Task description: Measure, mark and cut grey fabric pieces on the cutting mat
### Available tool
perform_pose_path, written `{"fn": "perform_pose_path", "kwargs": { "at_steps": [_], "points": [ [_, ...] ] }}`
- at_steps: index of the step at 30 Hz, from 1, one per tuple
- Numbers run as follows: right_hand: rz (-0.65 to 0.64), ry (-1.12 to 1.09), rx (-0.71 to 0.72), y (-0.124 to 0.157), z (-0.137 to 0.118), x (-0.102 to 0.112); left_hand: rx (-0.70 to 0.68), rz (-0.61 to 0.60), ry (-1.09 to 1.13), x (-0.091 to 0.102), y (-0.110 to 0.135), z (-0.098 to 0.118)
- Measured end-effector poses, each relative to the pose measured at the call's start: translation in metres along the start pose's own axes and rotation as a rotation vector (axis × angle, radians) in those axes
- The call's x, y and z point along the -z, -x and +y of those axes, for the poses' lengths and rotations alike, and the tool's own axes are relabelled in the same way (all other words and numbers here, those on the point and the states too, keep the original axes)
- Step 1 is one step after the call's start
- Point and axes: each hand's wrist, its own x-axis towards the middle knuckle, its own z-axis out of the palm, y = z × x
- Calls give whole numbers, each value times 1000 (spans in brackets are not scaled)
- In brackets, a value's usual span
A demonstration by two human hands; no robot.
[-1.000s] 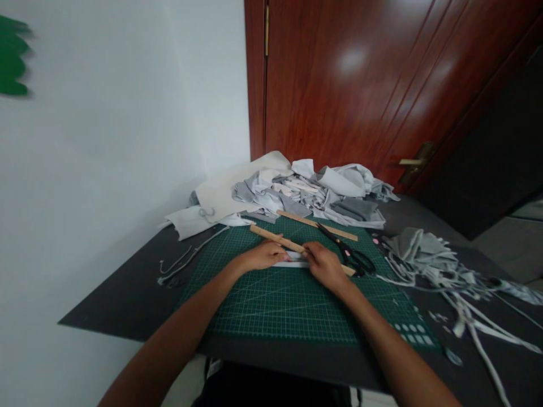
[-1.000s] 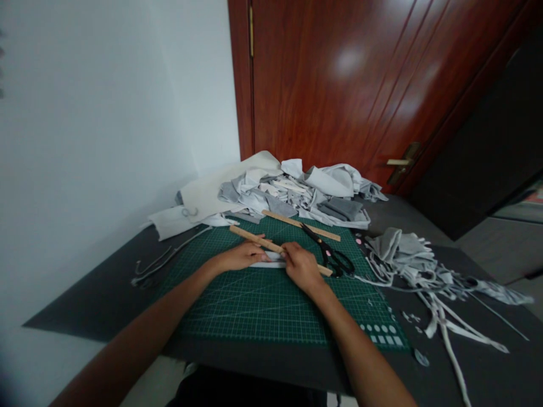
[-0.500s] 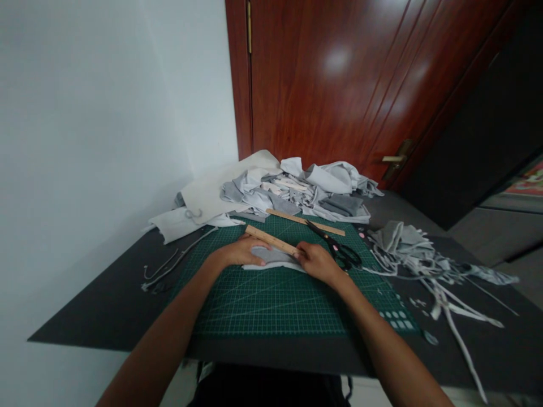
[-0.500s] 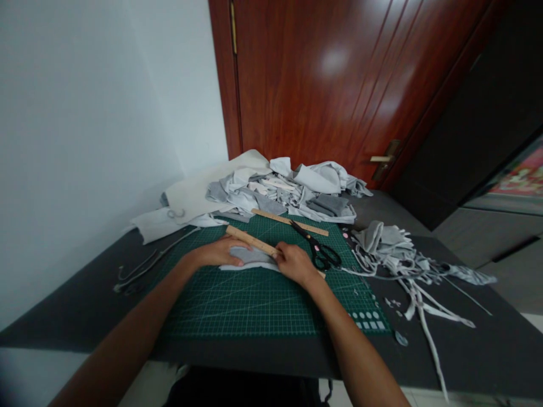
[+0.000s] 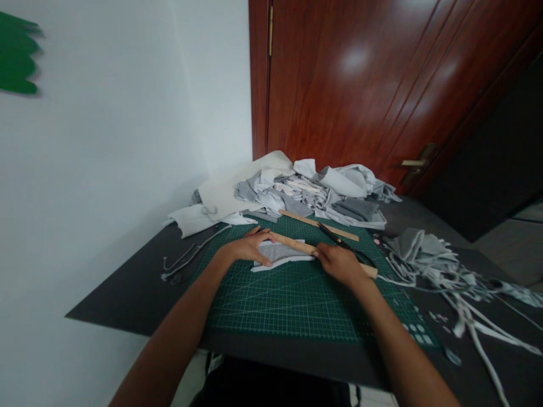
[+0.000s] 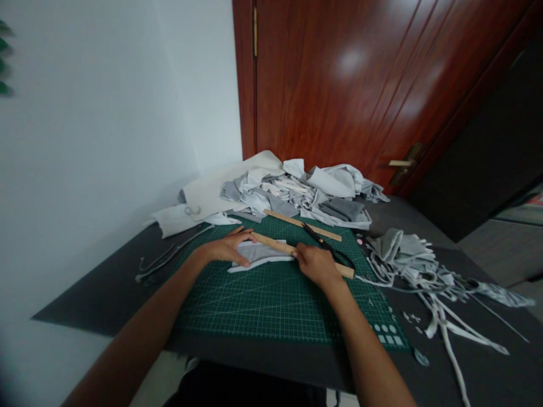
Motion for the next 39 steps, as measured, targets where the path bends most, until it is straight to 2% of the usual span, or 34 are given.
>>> {"fn": "perform_pose_path", "kwargs": {
  "at_steps": [3, 7, 10, 12, 15, 20, 24, 31, 39],
  "points": [
    [83, 36, 19, -2, 5, 3, 23, -8, -9, 2, 1, 2],
    [139, 55, 27, -4, 30, 6, 41, -19, -17, 5, 3, 7],
    [120, -36, 131, -6, 50, 3, 41, -29, -13, 5, 3, 10],
    [76, -108, 205, -6, 54, 0, 38, -37, -12, 5, 3, 12],
    [29, -150, 248, -5, 47, -5, 20, -49, -37, 1, 3, 16],
    [59, -118, 280, -2, 28, -4, -64, -105, -28, -6, 0, 27],
    [97, -72, 253, -3, 30, -3, -134, -164, -29, -4, -1, 30],
    [112, -73, 262, -6, 30, -12, -148, -197, -86, -3, -2, 26],
    [145, 20, 253, -5, -3, -17, -232, -101, -33, -19, -10, 36]
  ]
}}
